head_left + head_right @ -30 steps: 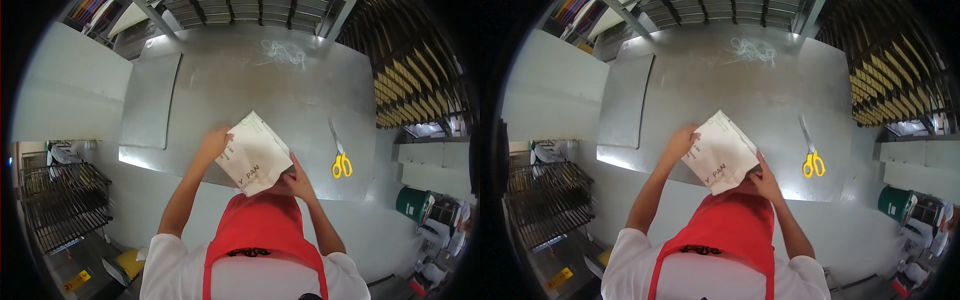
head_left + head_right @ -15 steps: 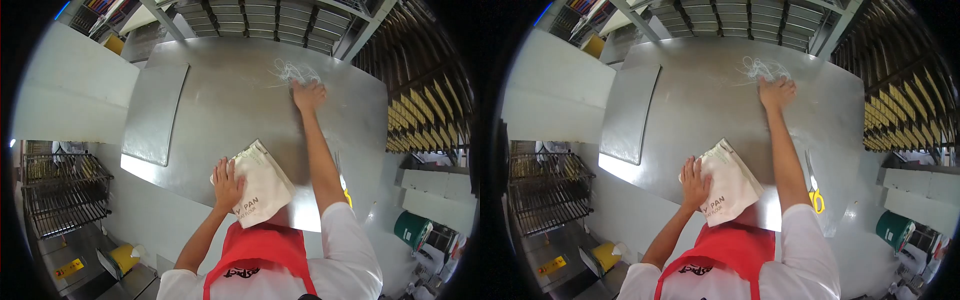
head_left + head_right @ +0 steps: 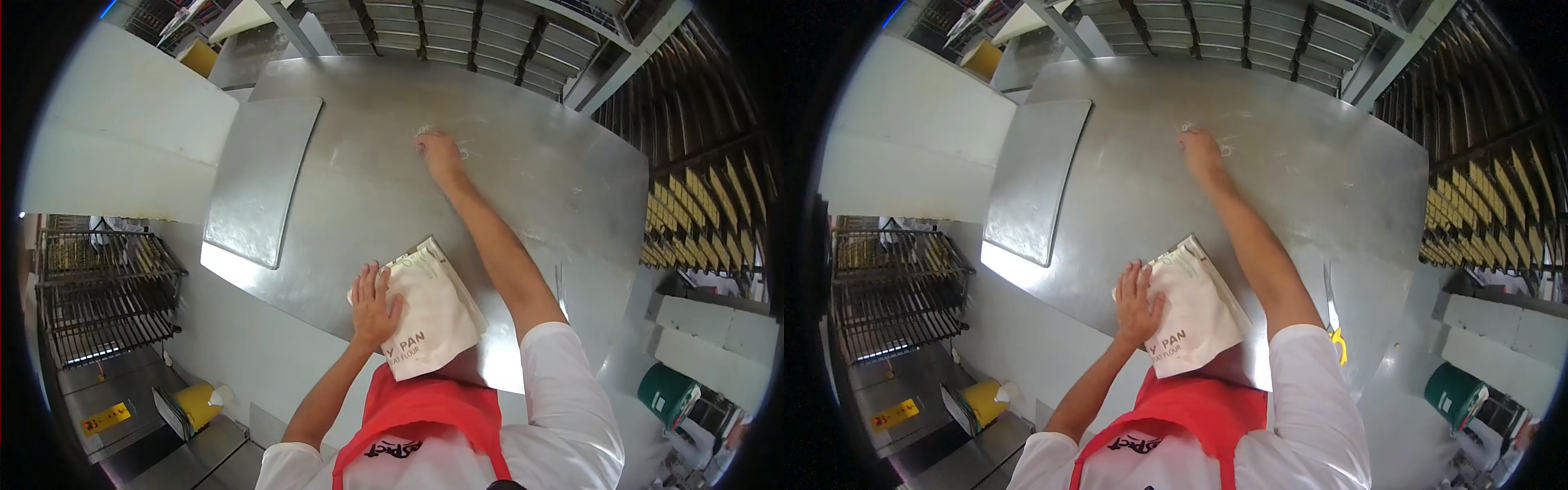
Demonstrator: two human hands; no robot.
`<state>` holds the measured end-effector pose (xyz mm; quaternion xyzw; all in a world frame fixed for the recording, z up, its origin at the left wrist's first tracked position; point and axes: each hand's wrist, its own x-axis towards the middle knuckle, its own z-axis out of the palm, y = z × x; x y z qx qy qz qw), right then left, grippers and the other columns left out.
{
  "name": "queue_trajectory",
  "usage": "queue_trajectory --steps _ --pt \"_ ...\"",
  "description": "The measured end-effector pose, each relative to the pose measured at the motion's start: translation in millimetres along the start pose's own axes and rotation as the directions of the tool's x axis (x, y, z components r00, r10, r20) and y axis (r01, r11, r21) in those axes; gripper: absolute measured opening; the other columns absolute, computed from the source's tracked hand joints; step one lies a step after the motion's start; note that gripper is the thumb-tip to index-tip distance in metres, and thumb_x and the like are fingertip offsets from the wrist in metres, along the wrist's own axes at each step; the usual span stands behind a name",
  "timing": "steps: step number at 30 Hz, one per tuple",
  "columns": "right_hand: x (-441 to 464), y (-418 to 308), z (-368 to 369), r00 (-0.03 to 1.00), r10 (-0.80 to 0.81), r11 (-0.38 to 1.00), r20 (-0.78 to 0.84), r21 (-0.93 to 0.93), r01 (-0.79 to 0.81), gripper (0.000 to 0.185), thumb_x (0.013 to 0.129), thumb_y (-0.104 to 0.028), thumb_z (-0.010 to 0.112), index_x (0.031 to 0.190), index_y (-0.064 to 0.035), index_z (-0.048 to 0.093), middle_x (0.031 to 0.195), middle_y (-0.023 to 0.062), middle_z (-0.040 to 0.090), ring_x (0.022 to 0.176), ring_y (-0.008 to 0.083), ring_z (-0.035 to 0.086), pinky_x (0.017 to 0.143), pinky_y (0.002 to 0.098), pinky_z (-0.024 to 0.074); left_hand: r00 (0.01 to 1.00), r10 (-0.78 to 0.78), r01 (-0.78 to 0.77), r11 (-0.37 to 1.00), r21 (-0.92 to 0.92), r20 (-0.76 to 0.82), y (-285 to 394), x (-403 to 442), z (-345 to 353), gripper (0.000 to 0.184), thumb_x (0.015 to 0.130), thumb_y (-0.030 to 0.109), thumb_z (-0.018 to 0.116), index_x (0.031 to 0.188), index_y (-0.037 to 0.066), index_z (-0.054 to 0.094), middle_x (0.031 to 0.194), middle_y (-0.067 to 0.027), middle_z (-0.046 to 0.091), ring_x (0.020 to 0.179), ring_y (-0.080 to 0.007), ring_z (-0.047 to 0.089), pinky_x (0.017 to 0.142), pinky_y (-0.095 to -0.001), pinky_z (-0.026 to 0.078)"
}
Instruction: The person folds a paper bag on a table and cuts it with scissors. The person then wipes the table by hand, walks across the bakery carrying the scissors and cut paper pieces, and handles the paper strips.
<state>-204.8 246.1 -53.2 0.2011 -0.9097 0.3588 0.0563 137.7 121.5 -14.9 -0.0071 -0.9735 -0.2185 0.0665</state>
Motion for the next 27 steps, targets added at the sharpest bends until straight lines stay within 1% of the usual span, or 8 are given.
queue_trajectory --steps 5,7,14,17,19,23,25,27 --pt "17 -6 11 0.968 0.237 0.944 0.087 0.214 -0.251 0.022 0.084 -0.008 0.059 0.103 -0.0088 0.069 0.103 0.0160 0.065 0.098 0.0315 0.061 0.082 0.0424 0.0490 1.000 -0.006 0.006 1.000 -0.024 0.000 0 -1 3 0.060 0.085 0.024 0.060 0.138 0.003 0.041 0.145 -0.0208 0.037 0.136 -0.0398 0.031 0.110 -0.0534 0.022" --pt "24 -22 3 0.998 0.059 0.997 -0.013 -0.039 -0.060 0.023 0.083 -0.006 0.059 0.103 -0.0089 0.068 0.101 0.0166 0.065 0.094 0.0324 0.062 0.081 0.0415 0.0497 1.000 0.003 -0.003 1.000 -0.018 0.001 0 0 4 0.061 0.085 0.024 0.060 0.138 0.003 0.041 0.145 -0.0205 0.037 0.136 -0.0396 0.031 0.110 -0.0534 0.022" --pt "17 0 4 0.982 -0.006 0.993 0.190 -0.118 0.029 0.015 0.082 -0.006 0.061 0.093 -0.0084 0.070 0.097 0.0131 0.067 0.089 0.0305 0.063 0.077 0.0383 0.0498 1.000 -0.003 0.003 1.000 -0.029 -0.010 -2 -2 5 0.060 0.085 0.022 0.060 0.139 0.004 0.041 0.145 -0.0197 0.037 0.136 -0.0392 0.031 0.110 -0.0533 0.022" --pt "17 4 -44 0.815 0.447 0.831 0.369 0.166 -0.531 0.013 0.082 -0.007 0.061 0.091 -0.0076 0.071 0.094 0.0127 0.067 0.089 0.0302 0.064 0.076 0.0382 0.0499 1.000 0.005 -0.006 0.999 -0.040 -0.024 -3 -4 5 0.060 0.085 0.022 0.060 0.139 0.004 0.041 0.145 -0.0198 0.037 0.136 -0.0391 0.031 0.110 -0.0532 0.022" --pt "6 14 -60 0.986 0.141 0.990 0.086 0.012 -0.142 0.012 0.082 -0.010 0.063 0.091 -0.0065 0.071 0.090 0.0123 0.068 0.087 0.0307 0.064 0.076 0.0396 0.0504 1.000 -0.004 0.003 0.999 -0.037 -0.013 -4 -3 4 0.059 0.086 0.024 0.060 0.139 0.004 0.041 0.145 -0.0201 0.037 0.136 -0.0396 0.031 0.110 -0.0532 0.023" --pt "1 49 -46 0.995 0.099 0.992 -0.013 -0.078 -0.100 0.014 0.083 -0.014 0.064 0.093 -0.0070 0.071 0.099 0.0117 0.067 0.093 0.0310 0.062 0.080 0.0405 0.0495 1.000 0.001 -0.001 1.000 -0.021 -0.009 -4 -3 4 0.059 0.086 0.025 0.061 0.138 0.004 0.041 0.145 -0.0204 0.037 0.135 -0.0404 0.032 0.109 -0.0532 0.024" --pt "-32 39 -50 0.943 -0.318 0.875 -0.102 -0.415 0.250 0.015 0.084 -0.013 0.062 0.095 -0.0080 0.071 0.112 0.0119 0.064 0.103 0.0319 0.059 0.086 0.0406 0.0482 1.000 0.003 -0.004 1.000 -0.024 -0.017 -3 -3 2 0.059 0.086 0.025 0.061 0.138 0.004 0.042 0.144 -0.0204 0.037 0.134 -0.0404 0.033 0.109 -0.0531 0.024" --pt "-51 32 -63 0.966 -0.260 0.915 -0.004 -0.321 0.245 0.015 0.084 -0.012 0.061 0.097 -0.0085 0.071 0.115 0.0121 0.062 0.106 0.0327 0.057 0.089 0.0401 0.0474 1.000 0.011 -0.011 0.999 -0.030 -0.016 -3 -4 1 0.059 0.086 0.025 0.061 0.138 0.004 0.042 0.144 -0.0204 0.038 0.134 -0.0405 0.033 0.109 -0.0531 0.024"
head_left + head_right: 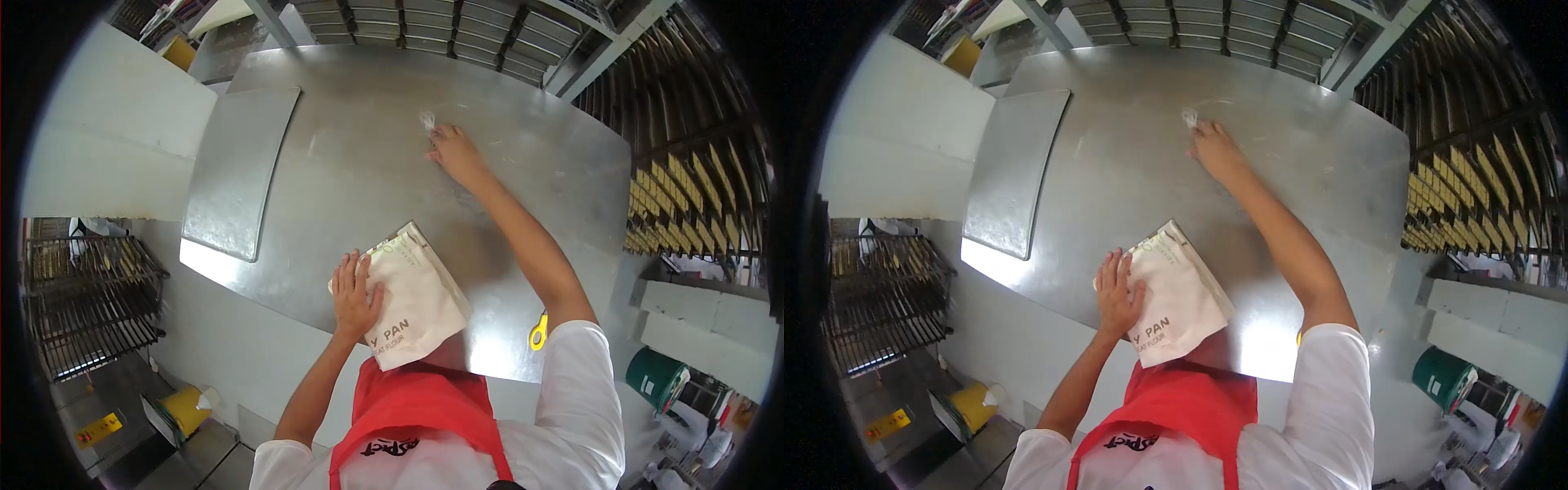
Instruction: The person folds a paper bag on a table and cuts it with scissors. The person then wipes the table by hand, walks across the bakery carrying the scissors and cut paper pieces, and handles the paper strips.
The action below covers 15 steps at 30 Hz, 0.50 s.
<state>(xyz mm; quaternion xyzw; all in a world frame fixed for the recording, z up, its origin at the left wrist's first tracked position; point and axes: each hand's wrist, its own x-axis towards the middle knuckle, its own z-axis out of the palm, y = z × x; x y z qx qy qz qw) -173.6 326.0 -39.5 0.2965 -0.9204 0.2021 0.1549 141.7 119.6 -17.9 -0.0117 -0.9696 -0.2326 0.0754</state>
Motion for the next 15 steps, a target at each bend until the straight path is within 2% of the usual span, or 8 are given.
queue_trajectory --steps 2,4,5,7,8,10,14,15 --pt "-21 0 -17 0.994 0.024 0.995 0.108 0.089 -0.033 0.016 0.085 -0.011 0.060 0.098 -0.0091 0.070 0.118 0.0124 0.060 0.109 0.0336 0.055 0.092 0.0397 0.0467 1.000 0.016 -0.017 1.000 -0.019 -0.023 0 2 0 0.058 0.087 0.025 0.060 0.137 0.004 0.042 0.143 -0.0201 0.039 0.134 -0.0402 0.033 0.109 -0.0529 0.024" --pt "-47 11 -28 0.972 0.072 0.988 0.223 0.114 -0.100 0.017 0.084 -0.007 0.061 0.097 -0.0094 0.071 0.108 0.0121 0.063 0.106 0.0320 0.057 0.091 0.0394 0.0472 0.999 0.026 -0.027 0.999 -0.019 -0.021 3 2 -2 0.058 0.087 0.025 0.060 0.138 0.004 0.042 0.143 -0.0200 0.039 0.134 -0.0401 0.034 0.109 -0.0531 0.024" --pt "-56 22 -32 0.973 0.081 0.988 0.215 0.110 -0.106 0.017 0.084 -0.007 0.061 0.097 -0.0094 0.071 0.108 0.0121 0.063 0.106 0.0320 0.057 0.091 0.0394 0.0472 0.999 0.021 -0.021 1.000 -0.015 -0.025 3 3 -3 0.058 0.087 0.026 0.060 0.138 0.004 0.042 0.143 -0.0198 0.039 0.134 -0.0399 0.034 0.109 -0.0533 0.024" --pt "-73 45 -35 0.995 0.098 0.992 -0.014 0.086 -0.096 0.019 0.084 -0.007 0.061 0.099 -0.0096 0.071 0.098 0.0128 0.063 0.101 0.0299 0.058 0.086 0.0384 0.0478 0.999 0.025 -0.026 1.000 -0.016 -0.034 4 3 -3 0.057 0.087 0.024 0.060 0.137 0.003 0.043 0.143 -0.0200 0.039 0.133 -0.0400 0.034 0.108 -0.0526 0.025" --pt "-74 57 -44 0.995 0.101 0.991 -0.012 0.084 -0.100 0.019 0.084 -0.007 0.061 0.099 -0.0096 0.071 0.098 0.0128 0.063 0.101 0.0299 0.058 0.086 0.0384 0.0478 0.999 0.019 -0.020 1.000 -0.019 -0.038 5 1 -2 0.057 0.086 0.023 0.060 0.137 0.003 0.043 0.143 -0.0202 0.040 0.132 -0.0401 0.035 0.108 -0.0519 0.026" --pt "-55 68 -85 0.837 0.546 0.798 0.038 0.281 -0.533 0.020 0.083 -0.007 0.062 0.101 -0.0091 0.071 0.093 0.0129 0.064 0.096 0.0290 0.060 0.085 0.0387 0.0481 0.999 0.010 -0.011 1.000 -0.024 -0.038 4 0 1 0.057 0.087 0.024 0.060 0.137 0.004 0.043 0.143 -0.0199 0.039 0.133 -0.0400 0.034 0.108 -0.0530 0.025" --pt "-47 84 -68 0.872 0.473 0.874 -0.123 0.190 -0.447 0.022 0.085 -0.012 0.062 0.105 -0.0066 0.069 0.102 0.0142 0.063 0.100 0.0315 0.057 0.089 0.0398 0.0475 0.999 0.028 -0.028 1.000 0.002 -0.032 1 -2 5 0.056 0.088 0.026 0.059 0.137 0.005 0.043 0.143 -0.0195 0.039 0.134 -0.0401 0.033 0.108 -0.0541 0.025" --pt "-47 72 -57 0.891 0.443 0.897 -0.097 0.053 -0.439 0.025 0.085 -0.016 0.063 0.107 -0.0047 0.068 0.108 0.0151 0.061 0.104 0.0329 0.055 0.091 0.0405 0.0466 0.999 0.035 -0.035 0.999 0.007 -0.027 2 -3 5 0.056 0.088 0.026 0.059 0.137 0.005 0.043 0.143 -0.0195 0.039 0.134 -0.0401 0.033 0.108 -0.0541 0.025"
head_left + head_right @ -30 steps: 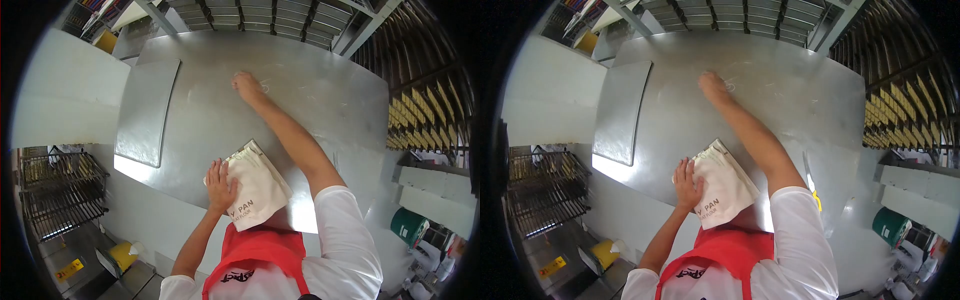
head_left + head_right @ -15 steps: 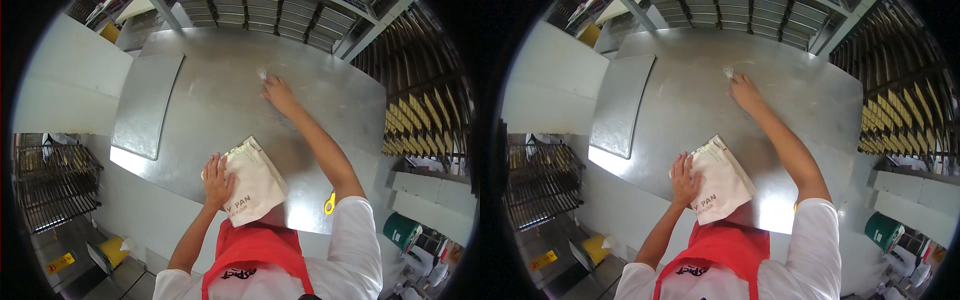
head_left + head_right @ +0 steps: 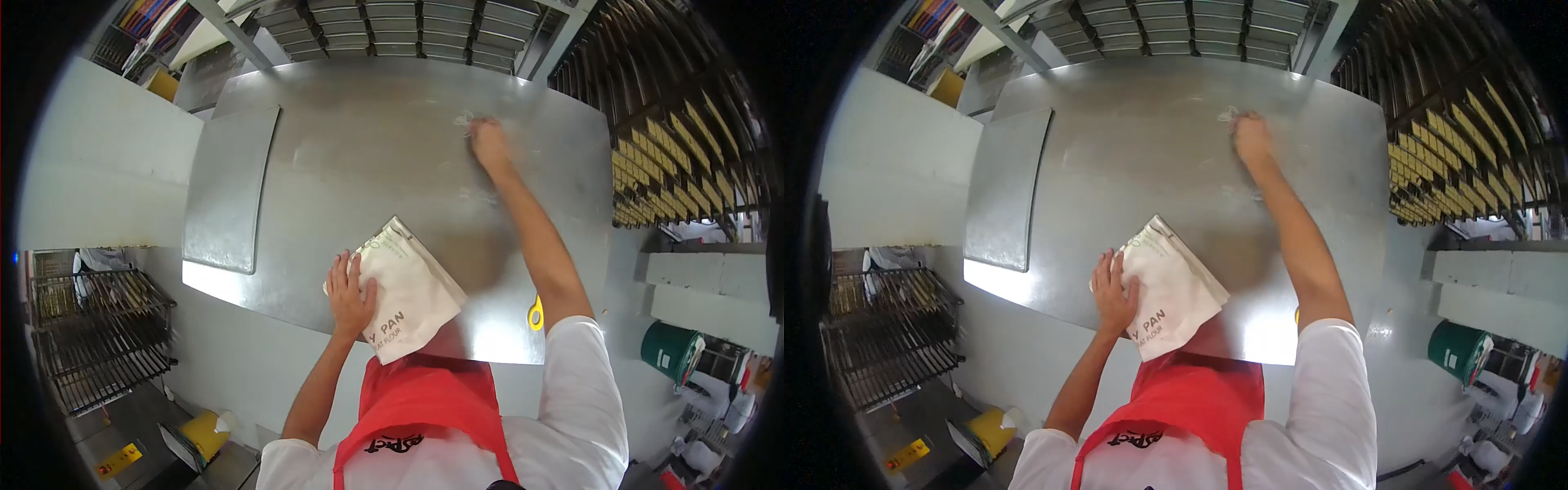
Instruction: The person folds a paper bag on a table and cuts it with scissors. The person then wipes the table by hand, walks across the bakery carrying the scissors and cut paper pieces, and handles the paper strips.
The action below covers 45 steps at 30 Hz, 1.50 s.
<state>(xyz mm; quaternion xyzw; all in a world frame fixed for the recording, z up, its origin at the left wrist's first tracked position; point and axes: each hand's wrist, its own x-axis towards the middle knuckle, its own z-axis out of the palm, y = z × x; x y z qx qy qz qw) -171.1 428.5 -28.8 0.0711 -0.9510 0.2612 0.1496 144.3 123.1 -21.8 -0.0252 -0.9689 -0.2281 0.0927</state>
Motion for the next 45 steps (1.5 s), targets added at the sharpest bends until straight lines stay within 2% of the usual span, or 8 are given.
queue_trajectory --steps 8,18,20,27,29,40,42,45 --pt "-81 -65 25 0.991 -0.113 0.992 0.074 0.063 0.109 0.039 0.082 -0.028 0.069 0.110 -0.0008 0.063 0.123 0.0164 0.053 0.111 0.0359 0.049 0.095 0.0422 0.0438 1.000 0.021 -0.021 1.000 0.000 -0.010 5 0 -3 0.057 0.088 0.025 0.059 0.138 0.003 0.042 0.143 -0.0205 0.039 0.134 -0.0403 0.033 0.109 -0.0532 0.023" --pt "-79 -7 4 0.965 -0.021 0.917 0.262 0.390 -0.086 0.009 0.076 -0.005 0.066 0.082 -0.0051 0.073 0.074 0.0132 0.067 0.069 0.0255 0.065 0.065 0.0372 0.0501 0.998 0.048 -0.047 0.999 0.014 -0.039 4 -4 0 0.056 0.089 0.024 0.059 0.138 0.003 0.042 0.142 -0.0207 0.039 0.134 -0.0400 0.033 0.109 -0.0528 0.024" --pt "-52 29 -29 0.994 0.105 0.894 0.010 0.437 -0.099 0.008 0.076 -0.006 0.067 0.082 -0.0038 0.072 0.073 0.0127 0.069 0.066 0.0210 0.065 0.063 0.0359 0.0500 0.998 0.048 -0.047 0.998 0.030 -0.032 5 -4 -2 0.055 0.088 0.023 0.059 0.137 0.003 0.042 0.141 -0.0207 0.040 0.132 -0.0400 0.034 0.109 -0.0527 0.025" --pt "-38 102 -72 0.915 0.331 0.933 -0.229 -0.066 -0.354 0.014 0.082 -0.011 0.063 0.077 -0.0013 0.071 0.075 0.0174 0.068 0.076 0.0325 0.065 0.071 0.0396 0.0516 0.998 0.046 -0.046 0.999 -0.001 -0.051 9 -1 -3 0.054 0.088 0.022 0.060 0.135 0.002 0.044 0.140 -0.0207 0.041 0.131 -0.0412 0.035 0.108 -0.0526 0.025" --pt "-54 77 -52 0.960 0.065 0.982 -0.271 -0.154 -0.110 0.015 0.083 -0.013 0.062 0.080 -0.0018 0.071 0.086 0.0204 0.067 0.091 0.0372 0.061 0.082 0.0425 0.0497 0.999 0.028 -0.028 1.000 -0.008 -0.046 11 -1 -2 0.054 0.088 0.022 0.060 0.135 0.002 0.044 0.140 -0.0207 0.041 0.131 -0.0417 0.035 0.108 -0.0525 0.026" --pt "-104 -10 -33 0.962 0.250 0.962 0.106 0.087 -0.260 0.016 0.079 -0.006 0.067 0.095 -0.0035 0.073 0.089 0.0124 0.066 0.084 0.0262 0.065 0.078 0.0359 0.0511 0.996 0.071 -0.071 0.997 0.002 -0.060 12 -9 -5 0.055 0.087 0.023 0.060 0.136 0.003 0.042 0.139 -0.0210 0.041 0.130 -0.0416 0.035 0.107 -0.0519 0.026" --pt "-124 -7 -47 0.871 0.428 0.595 0.240 0.651 -0.472 0.016 0.081 -0.005 0.070 0.096 -0.0065 0.074 0.086 0.0075 0.071 0.072 0.0137 0.064 0.067 0.0268 0.0511 0.995 0.088 -0.088 0.996 0.010 -0.052 3 -14 -8 0.055 0.087 0.023 0.060 0.135 0.003 0.043 0.138 -0.0217 0.041 0.130 -0.0418 0.035 0.107 -0.0520 0.026" --pt "-179 -60 -135 0.825 0.527 0.335 0.206 0.841 -0.424 0.017 0.082 -0.008 0.072 0.098 -0.0057 0.074 0.083 0.0040 0.071 0.071 0.0059 0.058 0.064 0.0212 0.0471 0.993 0.108 -0.111 0.993 -0.052 -0.048 -1 -13 -1 0.054 0.087 0.025 0.060 0.134 0.003 0.044 0.138 -0.0224 0.042 0.129 -0.0426 0.036 0.106 -0.0524 0.027"
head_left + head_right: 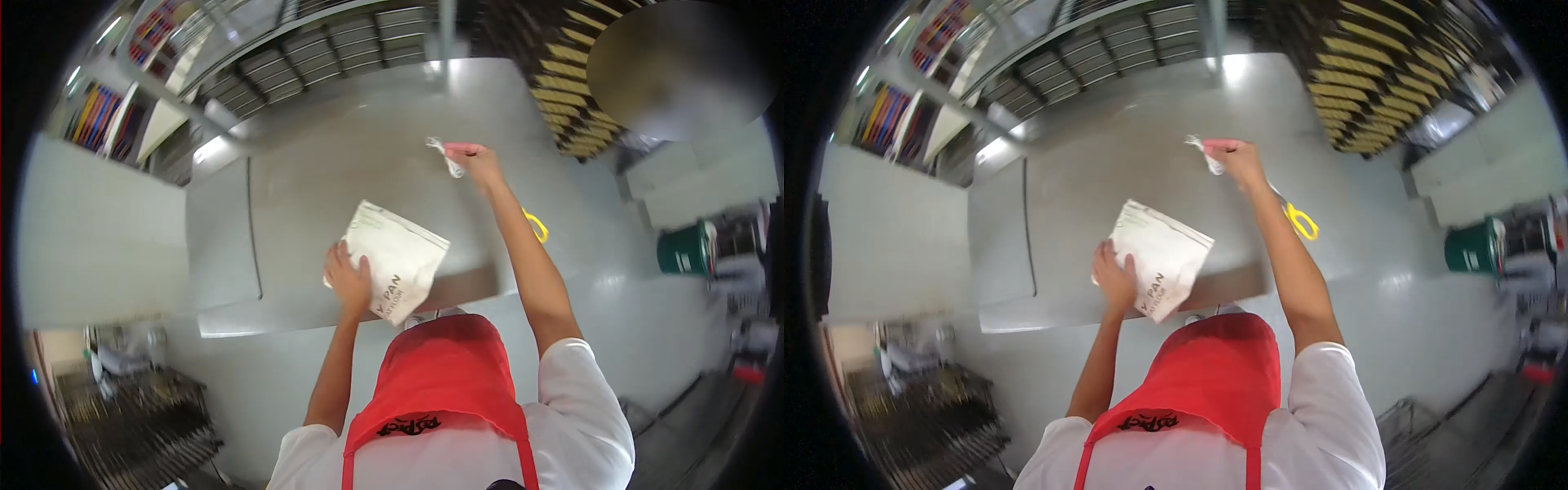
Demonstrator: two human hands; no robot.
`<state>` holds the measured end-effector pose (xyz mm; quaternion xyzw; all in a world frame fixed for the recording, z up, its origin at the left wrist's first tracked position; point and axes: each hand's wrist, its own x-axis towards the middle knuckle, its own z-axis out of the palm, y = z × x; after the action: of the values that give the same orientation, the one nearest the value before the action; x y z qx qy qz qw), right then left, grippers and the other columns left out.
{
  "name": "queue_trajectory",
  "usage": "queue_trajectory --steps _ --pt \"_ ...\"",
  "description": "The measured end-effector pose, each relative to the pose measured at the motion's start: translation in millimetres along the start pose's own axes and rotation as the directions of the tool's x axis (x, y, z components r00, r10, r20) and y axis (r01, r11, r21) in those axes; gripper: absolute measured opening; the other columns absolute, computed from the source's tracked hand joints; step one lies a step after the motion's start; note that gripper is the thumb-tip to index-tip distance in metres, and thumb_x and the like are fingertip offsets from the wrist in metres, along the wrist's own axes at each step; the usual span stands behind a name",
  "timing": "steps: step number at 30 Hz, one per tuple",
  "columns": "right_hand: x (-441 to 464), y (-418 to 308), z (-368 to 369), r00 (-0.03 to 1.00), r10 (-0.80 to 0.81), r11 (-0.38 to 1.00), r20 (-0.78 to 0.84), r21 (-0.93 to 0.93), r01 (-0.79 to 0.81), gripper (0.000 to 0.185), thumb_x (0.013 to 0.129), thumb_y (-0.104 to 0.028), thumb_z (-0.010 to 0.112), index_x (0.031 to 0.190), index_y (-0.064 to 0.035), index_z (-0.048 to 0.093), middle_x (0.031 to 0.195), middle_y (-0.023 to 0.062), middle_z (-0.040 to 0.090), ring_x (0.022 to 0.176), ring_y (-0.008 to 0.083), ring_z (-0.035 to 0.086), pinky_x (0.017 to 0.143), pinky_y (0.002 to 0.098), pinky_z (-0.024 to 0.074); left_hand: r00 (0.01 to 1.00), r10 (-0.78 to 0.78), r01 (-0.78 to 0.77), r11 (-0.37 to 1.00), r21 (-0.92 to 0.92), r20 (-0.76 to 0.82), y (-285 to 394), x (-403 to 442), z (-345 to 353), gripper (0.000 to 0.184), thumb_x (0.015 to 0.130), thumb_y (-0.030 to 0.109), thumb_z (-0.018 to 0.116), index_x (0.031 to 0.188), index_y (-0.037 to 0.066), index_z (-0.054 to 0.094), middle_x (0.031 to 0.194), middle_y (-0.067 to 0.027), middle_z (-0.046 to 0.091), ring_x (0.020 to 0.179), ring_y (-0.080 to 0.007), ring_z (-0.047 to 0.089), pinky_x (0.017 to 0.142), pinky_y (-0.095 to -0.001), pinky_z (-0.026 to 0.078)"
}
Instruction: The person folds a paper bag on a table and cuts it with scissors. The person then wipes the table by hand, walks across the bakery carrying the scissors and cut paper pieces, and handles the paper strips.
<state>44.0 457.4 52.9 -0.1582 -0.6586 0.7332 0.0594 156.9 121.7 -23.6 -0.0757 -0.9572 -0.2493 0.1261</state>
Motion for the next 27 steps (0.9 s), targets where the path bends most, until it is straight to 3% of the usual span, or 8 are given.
queue_trajectory --steps 4,5,7,9,10,13,24,27 --pt "-137 -64 -45 0.999 -0.047 0.996 -0.026 -0.077 0.045 0.014 0.084 -0.005 0.069 0.098 -0.0037 0.073 0.086 0.0026 0.070 0.073 0.0061 0.058 0.066 0.0207 0.0459 0.983 0.179 -0.181 0.982 -0.053 -0.047 60 28 -36 0.050 0.092 0.029 0.059 0.132 0.001 0.048 0.134 -0.0197 0.048 0.125 -0.0362 0.044 0.103 -0.0491 0.034" --pt "-170 -72 -54 0.995 -0.084 0.985 0.052 -0.144 0.090 0.013 0.084 -0.004 0.068 0.097 -0.0041 0.072 0.086 0.0017 0.070 0.074 0.0052 0.059 0.068 0.0205 0.0463 0.962 0.173 -0.060 0.890 -0.452 0.213 102 37 -61 0.049 0.095 0.030 0.056 0.133 0.001 0.048 0.132 -0.0188 0.051 0.121 -0.0316 0.049 0.101 -0.0454 0.038" --pt "-234 -73 -70 0.991 -0.117 0.969 0.063 -0.210 0.128 0.012 0.085 -0.003 0.067 0.096 -0.0045 0.072 0.086 0.0007 0.070 0.075 0.0043 0.059 0.069 0.0204 0.0466 0.689 0.382 0.395 0.514 -0.761 0.616 152 32 -60 0.051 0.101 0.035 0.044 0.134 -0.003 0.046 0.127 -0.0165 0.057 0.108 -0.0212 0.060 0.095 -0.0349 0.047" --pt "-297 -77 -91 0.981 -0.179 0.970 0.069 -0.154 0.188 0.008 0.084 -0.002 0.066 0.091 -0.0033 0.070 0.084 0.0019 0.069 0.076 0.0079 0.061 0.071 0.0231 0.0485 0.279 0.613 0.746 0.347 -0.569 0.740 205 5 -54 0.054 0.102 0.040 0.040 0.129 -0.006 0.049 0.127 -0.0174 0.057 0.112 -0.0253 0.059 0.095 -0.0370 0.048" --pt "-325 -72 -104 0.970 -0.242 0.930 0.022 -0.280 0.239 0.009 0.084 -0.001 0.065 0.093 -0.0024 0.068 0.084 0.0037 0.069 0.076 0.0104 0.063 0.072 0.0252 0.0497 0.054 0.715 0.842 0.343 -0.417 0.698 231 -11 -54 0.054 0.102 0.040 0.039 0.128 -0.006 0.050 0.126 -0.0177 0.058 0.112 -0.0265 0.060 0.094 -0.0373 0.049" --pt "-412 -70 -153 0.939 -0.291 0.905 -0.185 -0.372 0.207 0.012 0.084 0.001 0.063 0.095 -0.0016 0.065 0.086 0.0069 0.069 0.080 0.0156 0.066 0.074 0.0289 0.0516 -0.179 0.712 0.809 0.499 -0.310 0.679 293 -72 -31 0.050 0.098 0.037 0.049 0.126 -0.004 0.050 0.117 -0.0184 0.062 0.107 -0.0254 0.063 0.087 -0.0362 0.053" --pt "-628 -1 -367 0.640 -0.243 0.945 -0.728 -0.326 -0.012 0.019 0.080 -0.005 0.068 0.098 -0.0046 0.061 0.091 0.0077 0.070 0.089 0.0250 0.064 0.080 0.0359 0.0500 -0.616 0.508 0.581 0.809 -0.088 0.602 538 -310 103 0.029 0.092 0.024 0.063 0.106 -0.001 0.060 0.082 -0.0017 0.059 0.068 -0.0111 0.059 0.063 -0.0259 0.050" --pt "-674 3 -443 0.529 -0.420 0.817 -0.737 -0.561 -0.134 0.019 0.079 -0.007 0.069 0.097 -0.0072 0.063 0.088 0.0051 0.069 0.091 0.0251 0.060 0.087 0.0366 0.0457 -0.676 0.463 0.489 0.864 -0.120 0.573 611 -371 124 0.029 0.093 0.026 0.060 0.107 0.000 0.059 0.079 0.0010 0.058 0.059 -0.0070 0.052 0.054 -0.0210 0.046"
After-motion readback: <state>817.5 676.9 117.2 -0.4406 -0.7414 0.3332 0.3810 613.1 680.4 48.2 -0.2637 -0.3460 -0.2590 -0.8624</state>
